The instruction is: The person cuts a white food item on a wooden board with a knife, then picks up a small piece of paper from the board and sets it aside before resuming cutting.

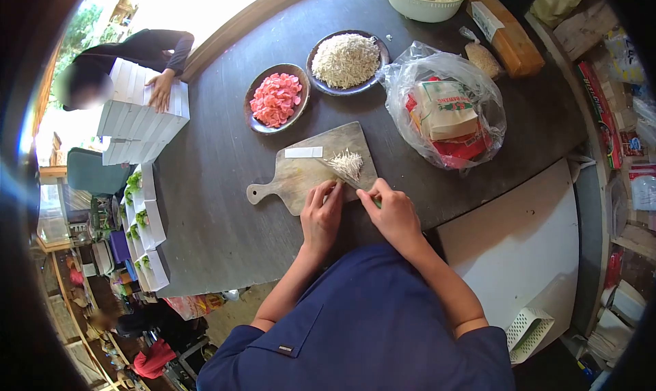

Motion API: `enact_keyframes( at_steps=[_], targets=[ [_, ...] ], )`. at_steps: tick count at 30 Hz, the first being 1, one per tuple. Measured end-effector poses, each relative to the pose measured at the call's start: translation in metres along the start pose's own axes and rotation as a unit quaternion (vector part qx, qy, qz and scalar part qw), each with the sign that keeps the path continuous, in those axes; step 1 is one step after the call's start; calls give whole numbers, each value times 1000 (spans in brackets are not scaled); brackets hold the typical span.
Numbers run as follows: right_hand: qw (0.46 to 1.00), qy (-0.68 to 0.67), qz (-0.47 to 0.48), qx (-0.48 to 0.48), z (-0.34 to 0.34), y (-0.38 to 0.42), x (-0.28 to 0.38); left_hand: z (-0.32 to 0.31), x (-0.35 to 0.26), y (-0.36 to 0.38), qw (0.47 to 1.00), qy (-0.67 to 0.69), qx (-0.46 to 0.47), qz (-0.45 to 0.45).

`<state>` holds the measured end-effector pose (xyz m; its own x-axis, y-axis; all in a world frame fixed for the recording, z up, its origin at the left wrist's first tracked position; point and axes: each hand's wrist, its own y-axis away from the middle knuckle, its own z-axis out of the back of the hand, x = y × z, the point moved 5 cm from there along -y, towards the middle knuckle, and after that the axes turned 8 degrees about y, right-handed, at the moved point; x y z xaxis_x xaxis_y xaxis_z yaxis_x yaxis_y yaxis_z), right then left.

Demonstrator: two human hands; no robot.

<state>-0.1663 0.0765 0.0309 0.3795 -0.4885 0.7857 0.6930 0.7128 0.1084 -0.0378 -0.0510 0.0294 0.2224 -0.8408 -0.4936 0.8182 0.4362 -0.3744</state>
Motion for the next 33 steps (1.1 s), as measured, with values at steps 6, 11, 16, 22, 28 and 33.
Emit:
enact_keyframes(
  at_steps=[6,11,16,22,28,33],
  targets=[
    [998,51,-21,0,12,19,2,-3,1,1,1000,9,-11,17],
    [998,49,-26,20,12,21,2,1,0,0,1000,2,-8,6],
    [998,59,-21,29,11,13,2,1,-1,-1,1000,3,-17,-2],
    [999,49,-4,15,-11,-5,-2,0,1,1,1000,8,-23,3],
    [998,49,-13,32,13,6,8,-1,1,1,999,16,-24,20],
    [996,79,-29,42,18,14,8,1,-1,1,999,17,-22,20]
  ],
)
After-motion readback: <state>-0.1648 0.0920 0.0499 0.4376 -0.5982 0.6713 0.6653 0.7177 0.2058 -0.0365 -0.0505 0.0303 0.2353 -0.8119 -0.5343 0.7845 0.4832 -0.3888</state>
